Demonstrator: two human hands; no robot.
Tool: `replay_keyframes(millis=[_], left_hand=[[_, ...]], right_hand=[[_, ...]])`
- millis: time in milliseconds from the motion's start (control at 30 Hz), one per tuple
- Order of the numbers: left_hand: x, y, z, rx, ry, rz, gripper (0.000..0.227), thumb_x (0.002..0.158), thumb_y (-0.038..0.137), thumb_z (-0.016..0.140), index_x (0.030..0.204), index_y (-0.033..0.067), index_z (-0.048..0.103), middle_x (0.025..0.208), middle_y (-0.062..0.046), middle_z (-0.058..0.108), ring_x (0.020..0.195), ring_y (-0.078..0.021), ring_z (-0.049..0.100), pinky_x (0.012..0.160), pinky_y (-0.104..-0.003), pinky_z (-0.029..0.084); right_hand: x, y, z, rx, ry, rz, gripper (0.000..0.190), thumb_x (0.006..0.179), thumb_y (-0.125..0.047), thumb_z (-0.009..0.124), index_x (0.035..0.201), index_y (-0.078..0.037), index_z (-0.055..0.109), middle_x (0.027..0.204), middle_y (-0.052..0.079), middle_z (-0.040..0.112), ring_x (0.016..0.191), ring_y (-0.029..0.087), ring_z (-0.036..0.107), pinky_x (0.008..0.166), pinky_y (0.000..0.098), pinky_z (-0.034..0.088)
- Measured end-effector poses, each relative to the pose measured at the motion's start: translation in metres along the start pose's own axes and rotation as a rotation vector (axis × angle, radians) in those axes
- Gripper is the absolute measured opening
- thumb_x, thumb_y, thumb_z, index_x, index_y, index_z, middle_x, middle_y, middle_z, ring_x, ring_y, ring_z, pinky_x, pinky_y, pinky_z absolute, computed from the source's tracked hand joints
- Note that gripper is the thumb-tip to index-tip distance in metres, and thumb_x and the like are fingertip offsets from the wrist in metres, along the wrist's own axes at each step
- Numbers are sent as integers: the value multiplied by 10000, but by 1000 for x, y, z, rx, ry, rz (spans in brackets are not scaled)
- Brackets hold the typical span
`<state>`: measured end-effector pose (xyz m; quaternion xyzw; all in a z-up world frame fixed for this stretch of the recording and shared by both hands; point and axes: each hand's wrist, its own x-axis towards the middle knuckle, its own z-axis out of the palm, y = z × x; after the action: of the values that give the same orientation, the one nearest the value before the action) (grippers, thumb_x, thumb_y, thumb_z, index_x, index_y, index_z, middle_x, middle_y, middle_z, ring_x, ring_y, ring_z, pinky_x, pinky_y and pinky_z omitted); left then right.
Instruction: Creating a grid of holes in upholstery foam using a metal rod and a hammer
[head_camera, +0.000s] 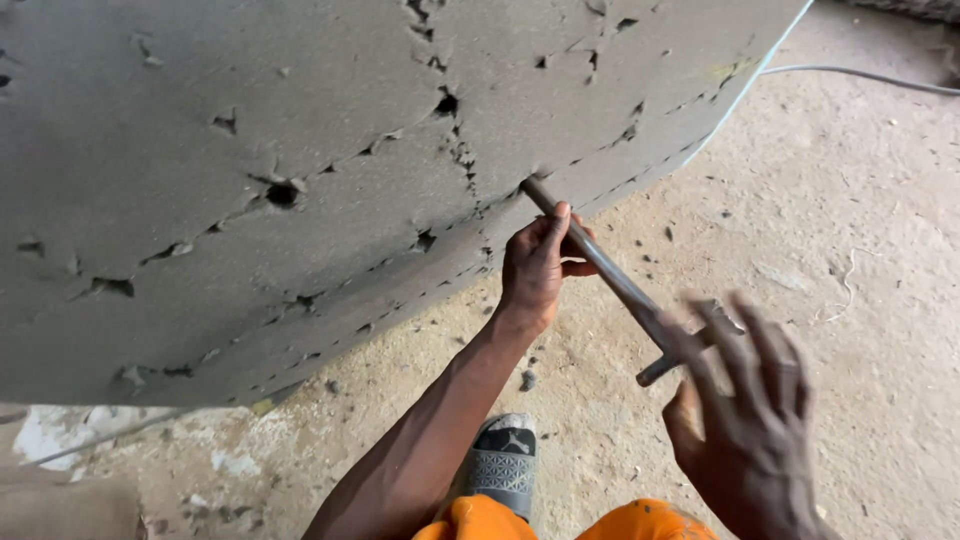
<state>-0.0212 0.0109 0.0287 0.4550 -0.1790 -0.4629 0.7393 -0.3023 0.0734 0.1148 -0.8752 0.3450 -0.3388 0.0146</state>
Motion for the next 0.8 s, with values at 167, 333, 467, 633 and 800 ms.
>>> replay_keyframes(millis=[167,333,467,633,800], left_hand=[[7,-3,6,41,78,-75,412,1113,539,860,1139,132,916,1096,-106,977,995,-284,963,916,-537,848],[8,14,10,6,63,-99,458,1107,521,869,1003,79,803,992,-144,926,896,-338,943,774,-538,846],[23,11,1,-44,55,-99,440,1043,502,927,1112,73,863,1041,-131,935,954,-301,931,803,-549,838],[40,4,-16,-38,15,15,347,1174,492,824,1192,152,889,1087,-82,953,1015,-230,914,910,-491,788],[45,9,-20,-2,56,30,428,1189,530,770,1257,129,905,1152,-139,955,1049,-249,902,895,-453,772]], right_hand=[[21,52,38,-272,-159,-361,1026,1000,14,710,1937,-374,555,1987,34,591,1816,373,552,1561,657,295],[52,49,52,-235,-82,-402,586,1239,-196,754,1808,-329,708,1547,8,862,1023,239,732,1158,499,456],[44,51,74,-12,-125,-160,520,1235,-221,880,1723,-388,815,1572,-24,925,1020,168,802,1013,408,488],[64,-7,63,361,-225,330,470,1177,-403,815,1639,-329,865,1201,-48,966,793,163,815,682,371,639],[89,-31,84,1107,-223,926,607,1146,-186,806,1743,-78,798,1092,138,956,555,115,521,511,265,382]])
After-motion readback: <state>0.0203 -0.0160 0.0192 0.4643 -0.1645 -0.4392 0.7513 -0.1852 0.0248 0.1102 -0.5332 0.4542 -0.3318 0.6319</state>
